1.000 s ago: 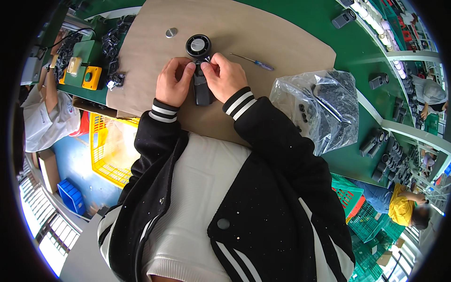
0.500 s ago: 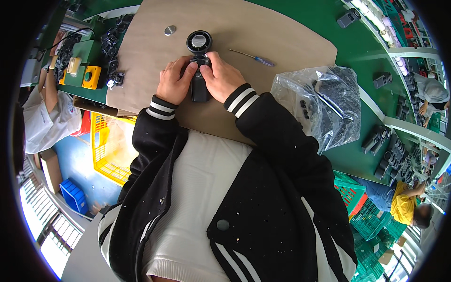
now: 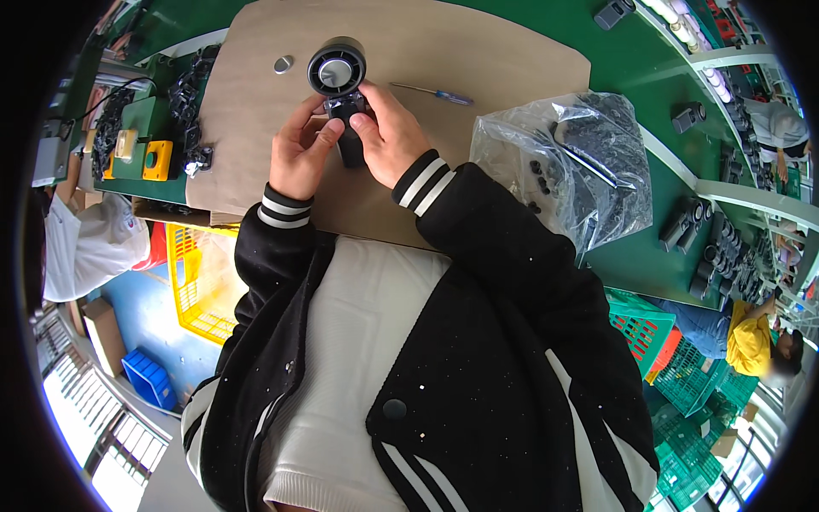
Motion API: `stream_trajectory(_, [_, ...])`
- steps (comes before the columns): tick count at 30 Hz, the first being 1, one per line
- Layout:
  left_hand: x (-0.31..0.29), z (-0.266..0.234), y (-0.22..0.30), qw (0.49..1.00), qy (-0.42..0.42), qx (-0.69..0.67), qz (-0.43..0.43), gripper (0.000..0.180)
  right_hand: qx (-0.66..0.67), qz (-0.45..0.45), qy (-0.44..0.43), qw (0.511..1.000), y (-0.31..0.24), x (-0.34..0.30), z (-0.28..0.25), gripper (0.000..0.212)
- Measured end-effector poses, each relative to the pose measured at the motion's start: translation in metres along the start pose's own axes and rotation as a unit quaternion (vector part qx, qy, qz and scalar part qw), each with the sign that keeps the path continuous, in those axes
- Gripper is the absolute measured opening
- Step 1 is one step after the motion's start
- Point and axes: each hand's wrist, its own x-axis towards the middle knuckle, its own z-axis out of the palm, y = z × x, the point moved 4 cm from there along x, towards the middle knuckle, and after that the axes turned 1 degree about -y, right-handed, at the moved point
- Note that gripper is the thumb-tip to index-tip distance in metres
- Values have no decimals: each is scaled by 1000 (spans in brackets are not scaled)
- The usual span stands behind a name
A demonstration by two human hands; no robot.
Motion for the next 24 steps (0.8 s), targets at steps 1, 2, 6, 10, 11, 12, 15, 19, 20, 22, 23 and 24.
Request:
stream_trajectory(1, [0,2,1,1000,-4,0,-1,41,-1,2,4,1000,-1,-1,-1,37])
stream_trajectory(2, [0,4,2,1000,-7,11,0,42,-7,5,18,1000,-4,-3,-3,36])
stream_trajectory(6, [3,18,7,999,-28,41,6,45,-31,15,73,997,-14,-11,-17,34])
stream_trajectory(10, [7,31,16,995,-51,87,10,41,-31,14,82,996,-12,-15,-34,27])
stream_trajectory(11, [9,36,20,995,-59,84,20,41,-38,8,91,995,-13,-15,-41,27])
stream_trajectory(12, [10,40,24,994,-70,83,32,37,13,21,91,996,-11,-16,-46,25])
stream_trajectory(15, [16,57,34,989,-101,78,71,27,161,56,86,982,-7,-19,-61,20])
stream_trajectory(19, [28,82,44,989,-115,24,85,19,235,5,136,962,-9,-17,-71,18])
stream_trajectory(20, [30,88,45,990,-117,7,85,16,262,-9,149,953,-8,-17,-75,18])
stream_trajectory(22, [36,97,48,987,-126,13,95,16,265,-14,156,952,-10,-15,-83,18])
stream_trajectory(23, [39,102,51,985,-134,13,105,15,262,-18,162,951,-13,-14,-88,18])
stream_trajectory(24, [42,106,54,983,-143,14,114,15,260,-22,167,951,-15,-14,-93,19])
